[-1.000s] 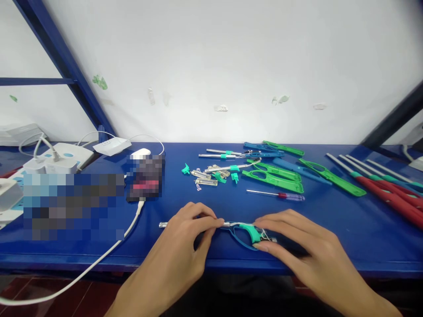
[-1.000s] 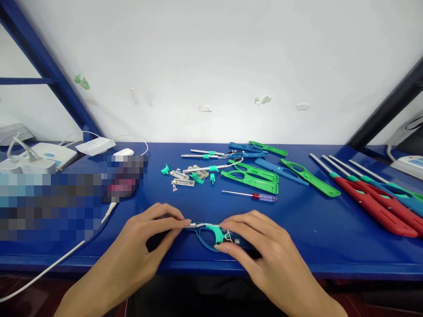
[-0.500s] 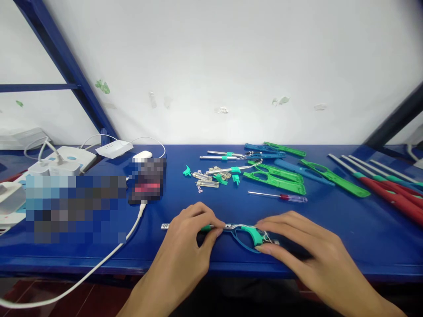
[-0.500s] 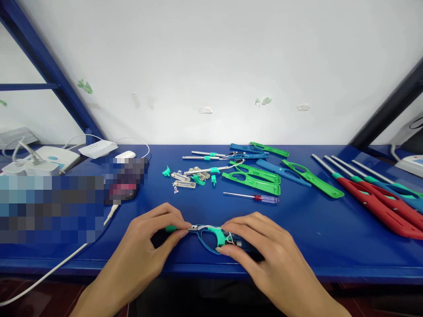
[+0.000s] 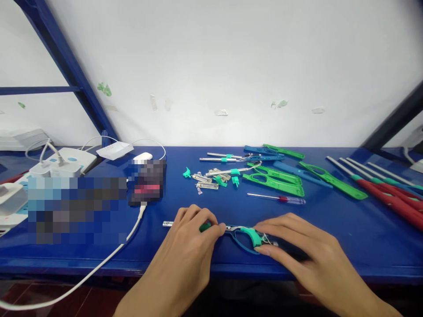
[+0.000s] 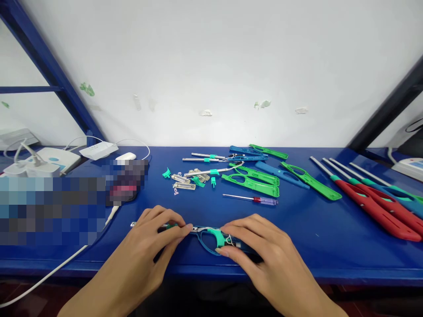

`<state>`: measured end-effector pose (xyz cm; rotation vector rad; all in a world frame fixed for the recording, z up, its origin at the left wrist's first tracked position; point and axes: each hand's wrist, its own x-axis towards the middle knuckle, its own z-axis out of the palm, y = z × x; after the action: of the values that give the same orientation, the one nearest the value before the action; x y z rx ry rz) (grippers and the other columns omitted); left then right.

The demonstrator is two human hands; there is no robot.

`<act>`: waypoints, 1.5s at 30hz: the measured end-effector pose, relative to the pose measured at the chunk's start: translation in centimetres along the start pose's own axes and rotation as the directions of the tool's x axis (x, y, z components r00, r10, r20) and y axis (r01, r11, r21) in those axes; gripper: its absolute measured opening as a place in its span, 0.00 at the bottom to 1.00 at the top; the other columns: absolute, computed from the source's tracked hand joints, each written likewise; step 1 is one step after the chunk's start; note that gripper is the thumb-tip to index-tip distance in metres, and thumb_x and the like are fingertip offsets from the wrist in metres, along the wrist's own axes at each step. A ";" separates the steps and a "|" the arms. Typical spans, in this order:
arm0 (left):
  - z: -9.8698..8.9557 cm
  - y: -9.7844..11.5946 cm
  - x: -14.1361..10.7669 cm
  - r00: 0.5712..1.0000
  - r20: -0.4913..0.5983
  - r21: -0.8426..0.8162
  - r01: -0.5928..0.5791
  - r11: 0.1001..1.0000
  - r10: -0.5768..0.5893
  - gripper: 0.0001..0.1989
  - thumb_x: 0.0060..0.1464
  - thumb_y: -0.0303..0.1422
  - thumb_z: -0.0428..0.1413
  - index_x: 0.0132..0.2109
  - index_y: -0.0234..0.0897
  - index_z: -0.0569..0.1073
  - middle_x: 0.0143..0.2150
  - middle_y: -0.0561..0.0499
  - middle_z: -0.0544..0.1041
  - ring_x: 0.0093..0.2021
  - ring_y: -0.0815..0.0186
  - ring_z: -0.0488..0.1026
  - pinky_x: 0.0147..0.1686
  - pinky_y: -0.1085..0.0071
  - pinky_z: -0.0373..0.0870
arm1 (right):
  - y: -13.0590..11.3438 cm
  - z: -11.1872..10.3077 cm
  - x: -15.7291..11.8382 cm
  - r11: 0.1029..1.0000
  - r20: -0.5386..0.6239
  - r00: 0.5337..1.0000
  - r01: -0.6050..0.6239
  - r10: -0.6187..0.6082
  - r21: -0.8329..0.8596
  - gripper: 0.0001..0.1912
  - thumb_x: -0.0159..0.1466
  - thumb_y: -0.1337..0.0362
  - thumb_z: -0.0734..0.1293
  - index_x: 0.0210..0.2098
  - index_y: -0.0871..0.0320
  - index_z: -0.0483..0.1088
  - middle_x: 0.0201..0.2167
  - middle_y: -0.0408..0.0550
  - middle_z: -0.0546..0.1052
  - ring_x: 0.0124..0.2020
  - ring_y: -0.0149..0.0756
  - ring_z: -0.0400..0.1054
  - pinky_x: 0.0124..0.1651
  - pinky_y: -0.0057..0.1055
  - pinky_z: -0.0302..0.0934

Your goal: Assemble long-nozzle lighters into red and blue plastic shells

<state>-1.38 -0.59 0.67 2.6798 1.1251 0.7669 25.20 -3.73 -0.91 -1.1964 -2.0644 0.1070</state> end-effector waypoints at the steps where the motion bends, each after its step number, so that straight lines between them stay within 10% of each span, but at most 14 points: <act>1: -0.1 0.0 0.0 1.000 -0.003 0.029 -0.021 0.999 0.021 0.23 0.63 0.13 0.48 0.52 0.39 0.80 0.46 0.46 0.77 0.45 0.56 0.71 0.45 0.56 0.71 | 0.0 0.0 0.0 1.000 0.000 1.000 0.011 -0.011 0.000 0.08 0.71 0.57 0.71 0.48 0.47 0.81 0.44 0.45 0.85 0.43 0.41 0.81 0.47 0.36 0.77; 10: 0.0 0.8 -0.1 0.994 -0.015 0.240 -0.104 0.965 0.110 0.27 0.53 0.10 0.45 0.52 0.33 0.78 0.43 0.44 0.78 0.40 0.55 0.75 0.44 0.54 0.77 | 0.0 0.0 -0.2 0.995 -0.021 0.995 0.098 -0.098 -0.033 0.09 0.72 0.60 0.71 0.50 0.46 0.81 0.45 0.45 0.86 0.42 0.40 0.81 0.45 0.37 0.78; 22: 2.2 2.7 -0.4 0.985 -0.030 0.528 -0.130 0.839 0.172 0.19 0.72 0.31 0.47 0.63 0.32 0.73 0.46 0.37 0.82 0.44 0.49 0.83 0.43 0.55 0.83 | 0.5 0.3 -0.6 0.984 -0.113 0.984 0.120 -0.135 -0.133 0.09 0.72 0.58 0.70 0.49 0.46 0.82 0.47 0.43 0.86 0.41 0.40 0.82 0.47 0.40 0.77; 45: 4.0 1.8 -1.7 0.969 -0.028 0.547 -0.192 0.815 0.247 0.24 0.70 0.26 0.46 0.69 0.26 0.69 0.63 0.34 0.77 0.64 0.48 0.76 0.60 0.59 0.76 | 0.8 1.0 -0.5 0.995 -0.149 0.988 0.017 -0.032 -0.099 0.07 0.70 0.54 0.73 0.45 0.45 0.82 0.42 0.40 0.85 0.41 0.38 0.79 0.46 0.33 0.76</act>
<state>0.76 -2.82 -2.87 3.3288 1.2166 0.6991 25.31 -3.40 -2.24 -1.1993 -1.9704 -0.0943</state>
